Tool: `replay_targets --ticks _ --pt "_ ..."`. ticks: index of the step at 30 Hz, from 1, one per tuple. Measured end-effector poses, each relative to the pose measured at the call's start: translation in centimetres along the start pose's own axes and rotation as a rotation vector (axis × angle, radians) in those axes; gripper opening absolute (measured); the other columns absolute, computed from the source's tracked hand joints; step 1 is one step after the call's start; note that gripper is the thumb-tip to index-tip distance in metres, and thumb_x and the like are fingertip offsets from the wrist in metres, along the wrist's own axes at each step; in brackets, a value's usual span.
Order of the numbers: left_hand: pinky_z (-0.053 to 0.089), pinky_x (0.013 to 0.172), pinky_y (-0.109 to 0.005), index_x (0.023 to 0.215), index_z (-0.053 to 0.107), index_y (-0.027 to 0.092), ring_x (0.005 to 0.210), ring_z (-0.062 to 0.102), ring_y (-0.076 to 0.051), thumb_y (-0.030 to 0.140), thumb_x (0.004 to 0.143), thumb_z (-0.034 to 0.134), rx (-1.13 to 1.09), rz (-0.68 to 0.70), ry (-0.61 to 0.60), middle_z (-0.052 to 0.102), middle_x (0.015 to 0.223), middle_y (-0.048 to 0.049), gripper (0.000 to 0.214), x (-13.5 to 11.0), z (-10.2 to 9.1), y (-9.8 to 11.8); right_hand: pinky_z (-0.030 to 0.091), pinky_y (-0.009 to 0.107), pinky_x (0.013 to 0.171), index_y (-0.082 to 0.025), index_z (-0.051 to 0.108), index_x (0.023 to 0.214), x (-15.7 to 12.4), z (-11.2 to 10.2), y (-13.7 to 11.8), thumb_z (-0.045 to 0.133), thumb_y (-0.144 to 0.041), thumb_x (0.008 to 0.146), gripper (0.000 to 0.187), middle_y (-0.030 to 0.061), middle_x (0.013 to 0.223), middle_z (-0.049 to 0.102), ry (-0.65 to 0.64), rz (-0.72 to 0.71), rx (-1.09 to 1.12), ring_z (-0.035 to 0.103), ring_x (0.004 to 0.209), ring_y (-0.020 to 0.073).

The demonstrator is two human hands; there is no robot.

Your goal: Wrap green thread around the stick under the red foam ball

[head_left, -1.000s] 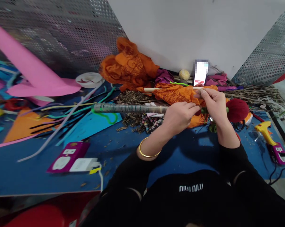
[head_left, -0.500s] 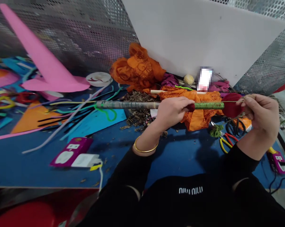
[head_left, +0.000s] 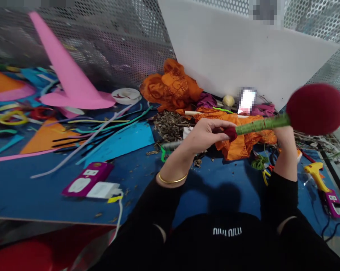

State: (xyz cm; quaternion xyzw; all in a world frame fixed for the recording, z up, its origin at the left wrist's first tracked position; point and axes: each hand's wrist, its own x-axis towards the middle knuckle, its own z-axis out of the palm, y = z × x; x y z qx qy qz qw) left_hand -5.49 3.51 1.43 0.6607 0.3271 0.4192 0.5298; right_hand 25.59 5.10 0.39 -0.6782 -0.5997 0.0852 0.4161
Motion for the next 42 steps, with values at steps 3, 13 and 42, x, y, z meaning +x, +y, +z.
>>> replay_targets --ticks 3,13,42 --pt "0.038 0.048 -0.020 0.104 0.084 0.018 0.053 0.054 -0.007 0.024 0.061 0.085 -0.305 -0.103 0.096 0.073 0.071 0.0002 0.043 0.3 0.5 -0.4 0.051 0.046 0.093 -0.020 0.074 0.092 -0.6 2.0 -1.5 0.065 -0.034 0.086 0.017 0.0128 0.110 0.074 0.114 -0.043 -0.112 0.066 0.092 0.0258" --pt "0.041 0.050 -0.019 0.095 0.084 0.017 0.053 0.056 -0.007 0.021 0.051 0.097 -0.592 -0.190 0.115 0.075 0.074 -0.0014 0.046 0.7 0.6 -0.2 0.059 0.035 0.083 -0.024 0.075 0.089 -5.3 6.9 -7.6 0.064 -0.060 0.093 0.038 0.0019 0.082 0.075 -0.470 -0.273 0.750 0.070 0.080 0.0183" --pt "0.058 0.095 -0.035 0.094 0.081 0.014 0.095 0.074 -0.020 0.021 0.070 0.078 -0.205 0.047 0.161 0.082 0.099 -0.0064 0.025 1.9 3.9 -3.0 0.042 0.021 0.052 -0.021 0.053 0.064 -8.7 4.2 -11.8 0.084 -0.047 0.076 0.042 -0.0106 0.055 0.029 -0.068 0.272 1.321 0.023 0.045 0.0035"
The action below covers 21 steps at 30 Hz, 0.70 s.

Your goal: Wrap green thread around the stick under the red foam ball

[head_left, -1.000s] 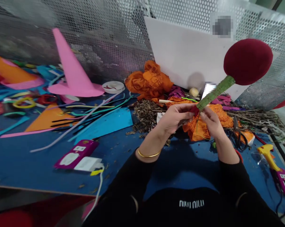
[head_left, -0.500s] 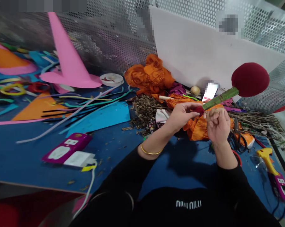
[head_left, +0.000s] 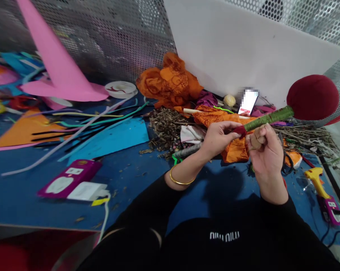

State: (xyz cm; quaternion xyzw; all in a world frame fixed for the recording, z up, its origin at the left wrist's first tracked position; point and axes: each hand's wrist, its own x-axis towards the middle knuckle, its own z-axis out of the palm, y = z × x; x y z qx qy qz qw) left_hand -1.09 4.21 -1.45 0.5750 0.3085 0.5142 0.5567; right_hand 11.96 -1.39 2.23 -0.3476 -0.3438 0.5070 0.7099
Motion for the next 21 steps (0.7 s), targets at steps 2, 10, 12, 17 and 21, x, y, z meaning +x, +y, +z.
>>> replay_targets --ticks 2,10,12,17,21 --pt "0.057 0.093 -0.034 0.094 0.080 0.013 0.092 0.073 -0.019 0.020 0.069 0.079 0.000 -0.029 -0.025 0.081 0.097 -0.0063 0.026 0.2 -0.2 -0.1 0.036 0.021 0.050 -0.021 0.055 0.065 0.3 0.0 0.1 0.084 -0.048 0.076 0.041 -0.0098 0.057 0.032 -0.038 -0.062 -0.029 0.025 0.046 0.0038" --pt "0.053 0.085 -0.033 0.094 0.075 0.013 0.085 0.066 -0.016 0.034 0.055 0.093 0.053 -0.155 -0.097 0.076 0.093 -0.0044 0.048 0.1 -0.3 0.0 0.033 0.024 0.048 -0.023 0.050 0.070 1.3 -0.5 -0.1 0.077 -0.056 0.082 0.043 -0.0099 0.059 0.024 -0.092 -0.054 -0.130 0.021 0.047 0.0061" --pt "0.052 0.084 -0.032 0.094 0.075 0.014 0.084 0.065 -0.016 0.033 0.059 0.091 0.160 -0.121 -0.054 0.076 0.094 -0.0041 0.044 -0.1 0.0 -0.1 0.033 0.024 0.048 -0.024 0.050 0.070 1.4 -0.6 -0.1 0.079 -0.056 0.079 0.044 -0.0099 0.059 0.025 -0.084 -0.036 -0.124 0.020 0.047 0.0062" --pt "0.052 0.090 -0.034 0.092 0.076 0.015 0.090 0.068 -0.018 0.026 0.075 0.074 0.230 -0.018 -0.027 0.078 0.095 -0.0052 0.020 0.0 0.0 -0.4 0.033 0.024 0.047 -0.024 0.053 0.069 1.6 -0.8 0.0 0.079 -0.056 0.080 0.043 -0.0094 0.058 0.026 -0.094 -0.031 -0.125 0.022 0.047 0.0062" --pt "0.053 0.094 -0.035 0.096 0.078 0.015 0.094 0.071 -0.019 0.024 0.078 0.071 0.218 0.005 -0.085 0.080 0.099 -0.0060 0.021 0.0 -0.3 -0.2 0.032 0.023 0.046 -0.023 0.058 0.070 1.4 -0.8 -0.2 0.075 -0.053 0.086 0.037 -0.0078 0.057 0.034 -0.143 -0.116 -0.228 0.030 0.047 0.0070"
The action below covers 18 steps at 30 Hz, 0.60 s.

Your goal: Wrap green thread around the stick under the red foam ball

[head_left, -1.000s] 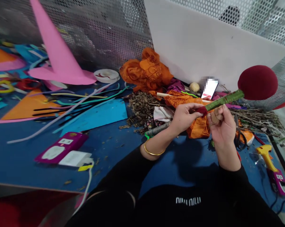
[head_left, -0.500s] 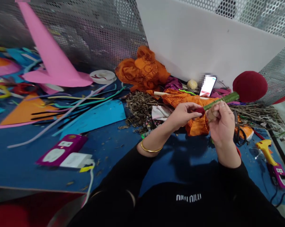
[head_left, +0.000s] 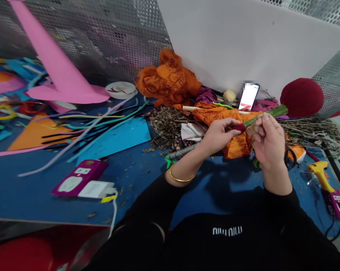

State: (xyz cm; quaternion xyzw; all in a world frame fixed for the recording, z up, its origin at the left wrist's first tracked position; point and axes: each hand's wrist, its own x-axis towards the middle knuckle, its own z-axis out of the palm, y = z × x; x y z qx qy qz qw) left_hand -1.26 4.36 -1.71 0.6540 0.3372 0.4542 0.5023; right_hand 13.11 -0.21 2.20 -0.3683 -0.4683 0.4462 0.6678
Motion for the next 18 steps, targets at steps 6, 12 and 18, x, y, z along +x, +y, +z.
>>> replay_targets --ticks 6,12,18 --pt "0.054 0.093 -0.032 0.095 0.076 0.015 0.096 0.072 -0.019 0.018 0.081 0.069 0.083 0.010 -0.007 0.080 0.099 -0.0050 0.017 -0.3 0.2 0.3 0.056 0.033 0.082 -0.025 0.070 0.080 -0.3 -1.4 -1.1 0.061 -0.038 0.100 0.026 0.0002 0.075 0.070 -0.165 -0.342 -0.548 0.069 0.079 0.0157" --pt "0.051 0.086 -0.031 0.097 0.072 0.017 0.091 0.071 -0.019 0.020 0.082 0.069 0.286 0.050 0.039 0.080 0.098 -0.0042 0.015 -1.0 0.3 0.6 0.060 0.033 0.079 -0.025 0.076 0.087 0.2 -2.4 -1.4 0.057 -0.043 0.101 0.029 0.0016 0.086 0.079 -0.256 -0.370 -0.654 0.074 0.081 0.0171" --pt "0.049 0.078 -0.029 0.102 0.072 0.019 0.086 0.071 -0.021 0.021 0.087 0.066 0.565 0.120 0.048 0.080 0.097 -0.0049 0.016 -1.7 0.4 0.8 0.059 0.031 0.079 -0.025 0.079 0.089 0.5 -1.9 -0.4 0.062 -0.042 0.099 0.026 0.0011 0.086 0.080 -0.146 -0.346 -0.643 0.076 0.082 0.0160"
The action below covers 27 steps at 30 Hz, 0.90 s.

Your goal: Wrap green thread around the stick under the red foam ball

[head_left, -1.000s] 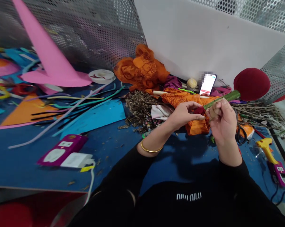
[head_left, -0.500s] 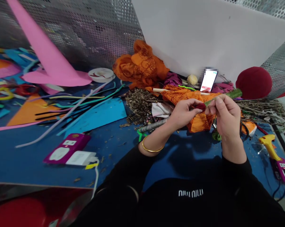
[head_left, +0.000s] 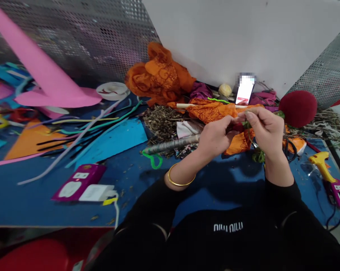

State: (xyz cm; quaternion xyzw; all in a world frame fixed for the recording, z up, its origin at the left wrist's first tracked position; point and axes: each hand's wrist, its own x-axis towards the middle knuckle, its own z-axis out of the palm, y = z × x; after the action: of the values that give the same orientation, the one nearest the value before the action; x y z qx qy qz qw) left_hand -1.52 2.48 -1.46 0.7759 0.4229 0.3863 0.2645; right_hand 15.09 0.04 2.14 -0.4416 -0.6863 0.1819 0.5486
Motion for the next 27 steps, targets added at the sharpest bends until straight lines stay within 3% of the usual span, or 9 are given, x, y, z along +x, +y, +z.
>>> replay_targets --ticks 6,14,22,27 --pt "0.050 0.076 -0.033 0.107 0.073 0.016 0.092 0.073 -0.027 0.020 0.092 0.058 0.362 0.106 -0.058 0.079 0.098 -0.0108 0.022 -0.4 0.4 0.6 0.059 0.029 0.072 -0.022 0.077 0.083 0.6 0.5 0.9 0.065 -0.043 0.096 0.027 0.0001 0.074 0.075 0.061 0.123 0.009 0.075 0.071 0.0156" --pt "0.047 0.072 -0.033 0.130 0.068 0.018 0.084 0.071 -0.023 0.017 0.099 0.044 0.624 0.446 -0.019 0.079 0.099 -0.0086 0.039 -0.5 0.6 0.2 0.057 0.028 0.069 -0.020 0.075 0.079 1.0 0.4 1.7 0.065 -0.032 0.093 0.022 0.0009 0.073 0.074 0.049 0.223 0.039 0.074 0.071 0.0159" --pt "0.049 0.070 -0.031 0.116 0.074 0.017 0.081 0.070 -0.019 0.019 0.104 0.045 0.674 0.615 0.109 0.081 0.106 -0.0076 0.031 -0.3 0.7 -0.7 0.056 0.028 0.072 -0.019 0.074 0.078 1.0 0.6 2.1 0.063 -0.028 0.094 0.022 0.0007 0.075 0.076 0.064 0.180 -0.031 0.072 0.075 0.0147" --pt "0.051 0.072 -0.030 0.115 0.075 0.017 0.085 0.073 -0.019 0.015 0.100 0.052 0.613 0.596 0.147 0.082 0.108 -0.0068 0.028 0.1 0.3 -1.3 0.056 0.028 0.079 -0.021 0.064 0.071 1.2 -1.0 1.4 0.066 -0.033 0.094 0.027 -0.0001 0.077 0.073 0.042 0.151 0.070 0.073 0.084 0.0147"
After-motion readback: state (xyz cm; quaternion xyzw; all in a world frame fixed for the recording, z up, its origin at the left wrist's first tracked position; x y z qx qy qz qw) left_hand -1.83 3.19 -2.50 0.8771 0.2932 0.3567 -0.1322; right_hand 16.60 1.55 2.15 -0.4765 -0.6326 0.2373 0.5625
